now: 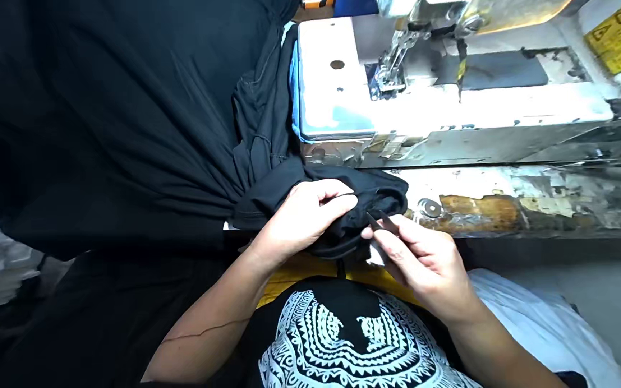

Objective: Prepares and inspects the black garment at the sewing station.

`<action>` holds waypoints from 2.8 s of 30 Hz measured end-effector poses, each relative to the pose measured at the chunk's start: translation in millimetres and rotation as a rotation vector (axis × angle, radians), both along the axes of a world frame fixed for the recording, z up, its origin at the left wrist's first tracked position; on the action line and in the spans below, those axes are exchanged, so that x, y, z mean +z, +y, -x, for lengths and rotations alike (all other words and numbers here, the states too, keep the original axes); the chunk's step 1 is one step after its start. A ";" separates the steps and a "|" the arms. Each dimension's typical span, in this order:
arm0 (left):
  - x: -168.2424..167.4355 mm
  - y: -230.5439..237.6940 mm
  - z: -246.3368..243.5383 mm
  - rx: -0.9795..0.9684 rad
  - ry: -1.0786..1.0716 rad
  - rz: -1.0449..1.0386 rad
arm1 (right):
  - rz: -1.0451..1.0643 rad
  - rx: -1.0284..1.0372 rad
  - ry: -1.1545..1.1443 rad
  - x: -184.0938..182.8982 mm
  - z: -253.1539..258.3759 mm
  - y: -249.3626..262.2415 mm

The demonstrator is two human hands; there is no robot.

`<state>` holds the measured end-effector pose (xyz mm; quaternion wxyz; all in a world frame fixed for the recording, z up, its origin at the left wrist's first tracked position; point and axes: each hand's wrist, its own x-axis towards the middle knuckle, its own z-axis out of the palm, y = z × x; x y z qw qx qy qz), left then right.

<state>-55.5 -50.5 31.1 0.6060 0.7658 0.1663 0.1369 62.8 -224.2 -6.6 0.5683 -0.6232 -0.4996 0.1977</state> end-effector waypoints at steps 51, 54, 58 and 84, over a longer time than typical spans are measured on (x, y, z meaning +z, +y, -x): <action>-3.2 -53.8 -23.1 0.214 -0.440 -0.790 | -0.338 -0.525 -0.416 -23.1 -19.3 -6.7; 0.7 -52.7 -26.2 0.175 -0.397 -0.872 | -0.341 -0.529 -0.485 -21.3 -19.6 -7.1; 5.4 -50.1 -30.4 0.107 -0.387 -0.878 | -0.346 -0.514 -0.548 -18.7 -23.0 -9.8; 3.3 -40.5 -22.2 0.201 -0.488 -0.771 | -0.334 -0.437 -0.603 -14.7 -18.8 -12.0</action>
